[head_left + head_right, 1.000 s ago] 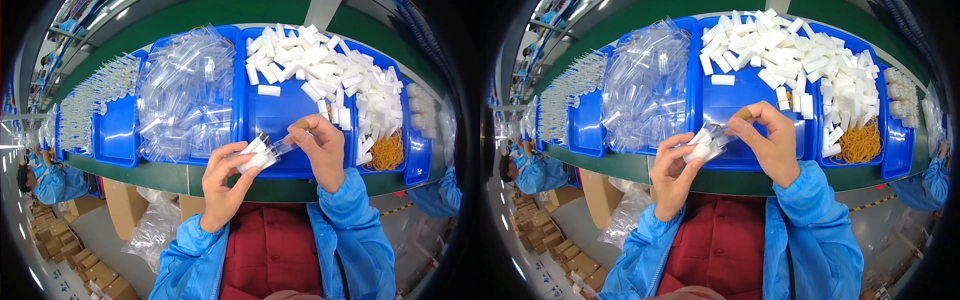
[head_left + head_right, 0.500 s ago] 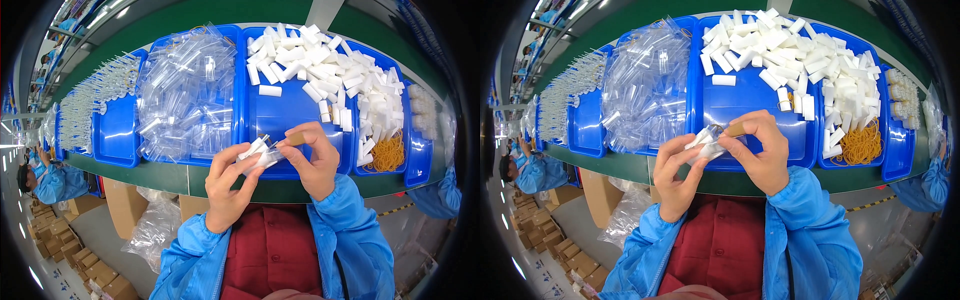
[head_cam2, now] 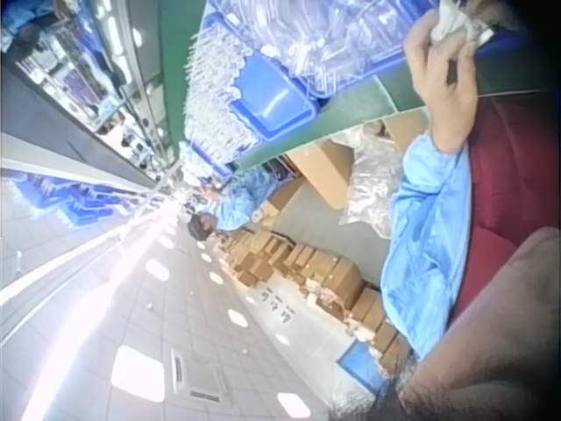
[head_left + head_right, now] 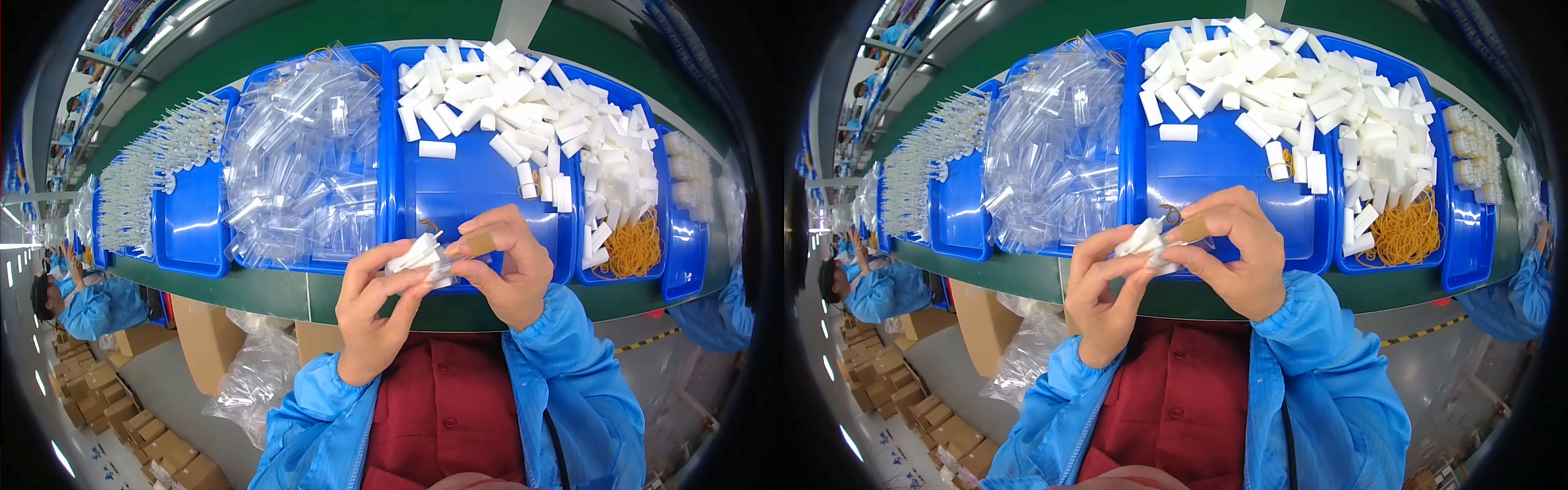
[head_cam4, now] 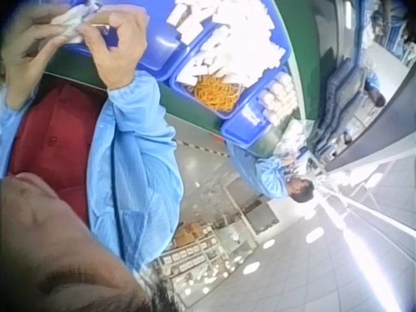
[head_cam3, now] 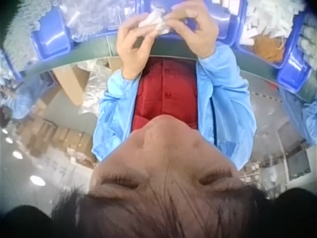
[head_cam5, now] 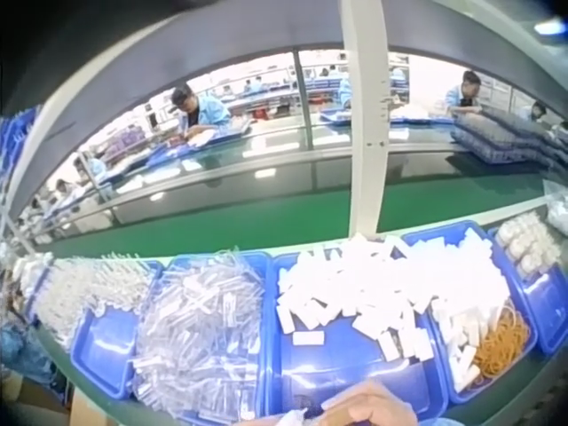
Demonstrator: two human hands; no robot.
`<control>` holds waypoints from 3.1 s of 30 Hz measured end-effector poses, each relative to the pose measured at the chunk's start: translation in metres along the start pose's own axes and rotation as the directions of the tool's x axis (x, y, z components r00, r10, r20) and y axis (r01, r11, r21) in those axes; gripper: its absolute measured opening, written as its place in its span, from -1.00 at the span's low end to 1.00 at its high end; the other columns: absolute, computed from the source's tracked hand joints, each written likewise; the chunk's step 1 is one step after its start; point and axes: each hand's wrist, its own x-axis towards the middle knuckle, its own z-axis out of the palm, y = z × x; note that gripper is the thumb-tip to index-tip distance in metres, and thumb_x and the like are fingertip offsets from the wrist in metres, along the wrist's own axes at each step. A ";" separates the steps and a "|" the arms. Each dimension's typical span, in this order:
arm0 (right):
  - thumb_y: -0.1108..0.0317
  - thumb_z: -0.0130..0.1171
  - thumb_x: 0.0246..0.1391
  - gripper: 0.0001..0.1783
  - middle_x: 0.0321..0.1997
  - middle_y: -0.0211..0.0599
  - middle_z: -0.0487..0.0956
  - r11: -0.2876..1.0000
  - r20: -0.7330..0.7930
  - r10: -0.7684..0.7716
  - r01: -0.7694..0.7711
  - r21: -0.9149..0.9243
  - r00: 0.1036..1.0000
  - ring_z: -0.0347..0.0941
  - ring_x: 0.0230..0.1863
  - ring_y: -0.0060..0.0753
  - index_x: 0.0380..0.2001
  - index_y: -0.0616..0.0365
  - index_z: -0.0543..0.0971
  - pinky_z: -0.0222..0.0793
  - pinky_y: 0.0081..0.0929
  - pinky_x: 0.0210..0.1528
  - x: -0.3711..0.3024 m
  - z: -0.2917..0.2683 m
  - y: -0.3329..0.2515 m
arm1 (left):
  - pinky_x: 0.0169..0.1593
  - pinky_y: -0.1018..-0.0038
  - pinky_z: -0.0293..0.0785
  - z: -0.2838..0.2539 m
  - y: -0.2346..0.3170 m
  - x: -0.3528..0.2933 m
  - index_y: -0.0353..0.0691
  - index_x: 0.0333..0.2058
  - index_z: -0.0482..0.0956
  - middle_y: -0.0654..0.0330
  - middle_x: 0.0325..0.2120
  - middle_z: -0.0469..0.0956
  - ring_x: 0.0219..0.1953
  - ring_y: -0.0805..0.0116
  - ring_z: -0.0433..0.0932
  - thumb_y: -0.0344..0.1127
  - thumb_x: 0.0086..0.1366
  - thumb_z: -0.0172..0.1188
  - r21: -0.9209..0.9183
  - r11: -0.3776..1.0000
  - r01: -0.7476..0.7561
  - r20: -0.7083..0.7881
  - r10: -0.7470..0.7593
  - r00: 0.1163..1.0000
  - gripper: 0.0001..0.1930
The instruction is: The person assembles components by sliding clear plastic sleeves onto white pieces, secures the bundle with a rubber band, and straightens the pins using tweezers. The person then places the assembled bundle onto a tray and begins assembling another unit by attaching white pieces onto a base.
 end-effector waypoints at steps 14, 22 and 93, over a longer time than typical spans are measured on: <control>0.33 0.53 -0.13 -0.76 -0.28 -0.45 0.65 0.995 0.065 -0.024 0.030 -0.099 0.998 0.49 -0.07 -0.35 -0.39 0.03 0.65 0.30 -0.43 -0.03 0.004 -0.003 0.004 | -0.10 0.43 0.64 -0.001 0.002 -0.003 -0.26 -0.13 0.72 -0.01 0.06 0.50 -0.03 0.22 0.61 -0.59 0.07 0.45 0.089 0.996 -0.018 -0.005 0.019 1.000 -0.66; 0.48 0.45 -0.03 -0.77 -0.23 -0.25 0.61 0.960 0.026 0.185 -0.187 0.208 0.982 0.53 -0.12 -0.45 -0.31 0.14 0.59 0.45 -0.49 -0.04 0.005 -0.006 0.009 | -0.01 0.36 0.64 -0.002 0.001 -0.004 -0.33 -0.02 0.64 -0.06 0.11 0.44 0.06 0.15 0.58 -0.63 0.12 0.38 -0.191 0.970 0.151 -0.010 -0.156 0.988 -0.60; 0.41 0.26 0.21 -0.49 -0.13 -0.23 0.63 0.798 0.377 0.424 -0.537 0.273 0.823 0.54 0.00 -0.44 0.17 0.17 0.32 0.39 -0.45 0.14 0.063 0.019 -0.027 | 0.09 0.36 0.62 -0.030 -0.020 -0.016 -0.41 -0.07 0.56 -0.03 0.16 0.32 0.08 0.18 0.55 -0.58 0.28 0.26 -0.440 0.872 0.214 -0.061 -0.266 0.962 -0.75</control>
